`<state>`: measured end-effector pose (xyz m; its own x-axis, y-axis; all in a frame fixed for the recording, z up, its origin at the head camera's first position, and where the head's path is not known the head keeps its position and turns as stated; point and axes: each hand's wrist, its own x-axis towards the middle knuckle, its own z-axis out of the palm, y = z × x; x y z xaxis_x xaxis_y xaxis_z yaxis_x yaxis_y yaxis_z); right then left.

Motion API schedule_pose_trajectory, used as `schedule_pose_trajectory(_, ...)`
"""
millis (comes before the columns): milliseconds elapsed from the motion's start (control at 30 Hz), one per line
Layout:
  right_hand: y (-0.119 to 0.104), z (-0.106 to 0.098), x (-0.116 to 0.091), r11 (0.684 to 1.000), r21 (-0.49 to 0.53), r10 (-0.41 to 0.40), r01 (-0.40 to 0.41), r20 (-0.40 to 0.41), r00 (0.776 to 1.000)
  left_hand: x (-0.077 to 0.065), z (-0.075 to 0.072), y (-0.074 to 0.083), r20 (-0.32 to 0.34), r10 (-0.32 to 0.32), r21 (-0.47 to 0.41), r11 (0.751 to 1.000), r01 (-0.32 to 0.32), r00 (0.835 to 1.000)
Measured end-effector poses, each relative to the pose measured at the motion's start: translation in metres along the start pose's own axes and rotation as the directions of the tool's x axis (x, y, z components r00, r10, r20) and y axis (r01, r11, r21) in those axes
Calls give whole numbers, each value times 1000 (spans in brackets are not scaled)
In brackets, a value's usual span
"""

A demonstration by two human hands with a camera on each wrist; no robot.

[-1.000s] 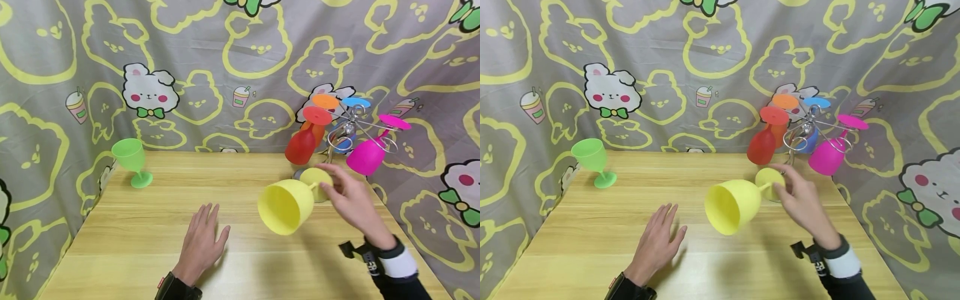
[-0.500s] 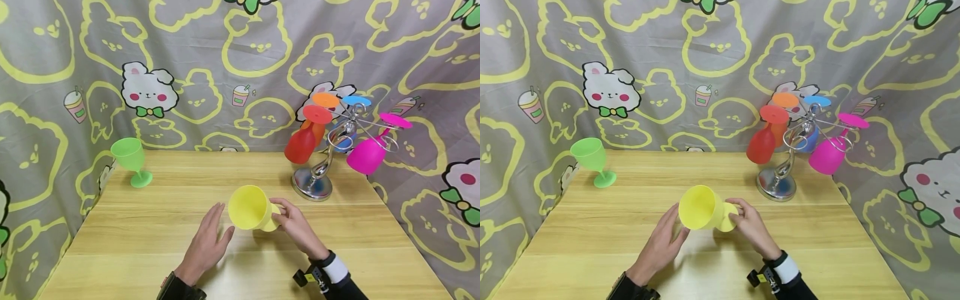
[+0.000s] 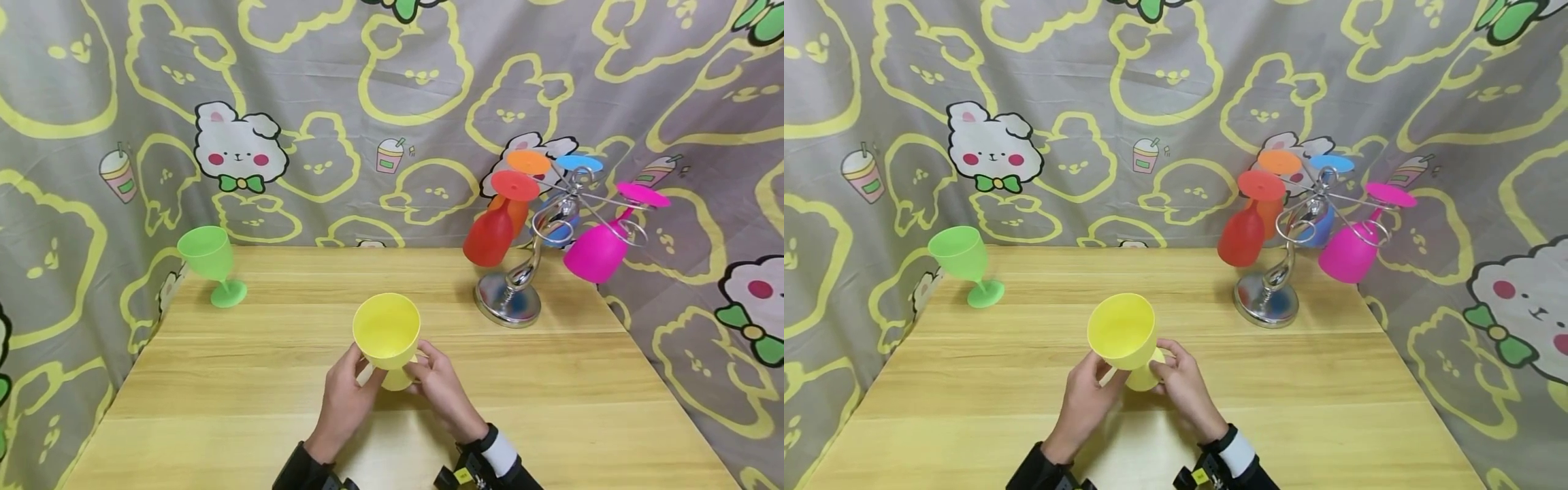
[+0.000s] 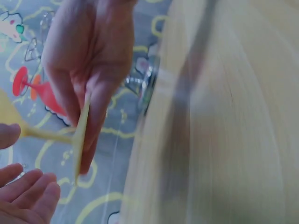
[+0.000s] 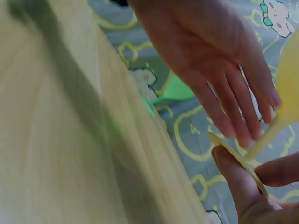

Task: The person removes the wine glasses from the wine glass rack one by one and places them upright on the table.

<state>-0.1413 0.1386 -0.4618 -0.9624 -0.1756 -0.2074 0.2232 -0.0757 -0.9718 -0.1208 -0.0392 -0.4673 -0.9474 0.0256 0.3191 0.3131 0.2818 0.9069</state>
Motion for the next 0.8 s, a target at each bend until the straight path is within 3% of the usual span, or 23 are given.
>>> schedule_pose_trajectory(267, 6, 15, -4, 995, 96, 5, -5, 3, 1000, -3, 11, 4, -73, -47, -65, 997, 42, 996)
schedule_pose_trajectory(533, 9, 24, -5, 986, 164, 19, -17, -5, 1000, -6, 16, 2, -170, 24, -22, 999, -28, 985)
schedule_pose_trajectory(800, 10, 27, -3, 986, 166, 21, -23, 14, 1000, -6, 16, 5, -203, 22, 4, 1000, -22, 979)
